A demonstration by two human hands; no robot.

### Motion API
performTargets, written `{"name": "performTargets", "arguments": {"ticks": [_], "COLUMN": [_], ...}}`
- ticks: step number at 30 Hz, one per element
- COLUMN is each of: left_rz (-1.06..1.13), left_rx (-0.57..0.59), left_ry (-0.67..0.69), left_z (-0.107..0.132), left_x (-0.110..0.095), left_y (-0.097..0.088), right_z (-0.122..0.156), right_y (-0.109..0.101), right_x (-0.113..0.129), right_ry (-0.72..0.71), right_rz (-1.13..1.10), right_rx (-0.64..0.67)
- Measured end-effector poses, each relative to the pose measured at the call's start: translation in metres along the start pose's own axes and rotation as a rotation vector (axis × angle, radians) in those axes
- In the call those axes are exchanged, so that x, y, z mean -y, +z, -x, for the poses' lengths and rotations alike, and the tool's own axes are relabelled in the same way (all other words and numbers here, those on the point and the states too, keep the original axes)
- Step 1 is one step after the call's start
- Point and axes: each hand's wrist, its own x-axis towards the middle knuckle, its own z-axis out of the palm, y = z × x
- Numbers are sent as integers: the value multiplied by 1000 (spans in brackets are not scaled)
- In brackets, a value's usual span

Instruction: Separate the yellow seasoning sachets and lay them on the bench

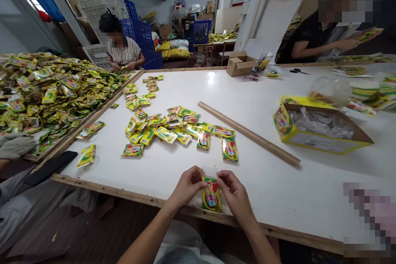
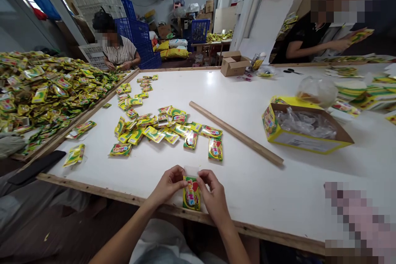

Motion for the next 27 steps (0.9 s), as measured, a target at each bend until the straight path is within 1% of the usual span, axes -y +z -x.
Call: {"name": "performTargets", "arguments": {"ticks": [2, 4, 7, 10, 15, 18, 21, 24, 27], "left_rz": [33, 48, -59, -209, -268, -312, -323, -302, -281], "left_rx": [-22, -26, -25, -73, -159, -199, -248, -291, -290], "left_ry": [14, 31, 50, 77, 122, 115, 91, 89, 92], "left_z": [2, 5, 9, 13, 15, 14, 11, 8, 7], "left_x": [1, 1, -3, -7, -11, -10, -9, -10, -10], "left_y": [4, 8, 12, 14, 20, 24, 26, 27, 27], "right_z": [1, 1, 4, 8, 12, 11, 8, 4, 3], "right_y": [-1, -3, -6, -6, -2, 0, 3, 6, 6], "right_x": [-2, -2, 1, 4, 9, 12, 17, 22, 24], "right_ry": [17, 38, 37, 6, -42, -13, 13, 3, -5], "right_rz": [-18, -11, 8, 45, 71, 96, 142, 173, 181], "right_rx": [-38, -32, 18, 37, -32, -45, -46, -59, -48]}}
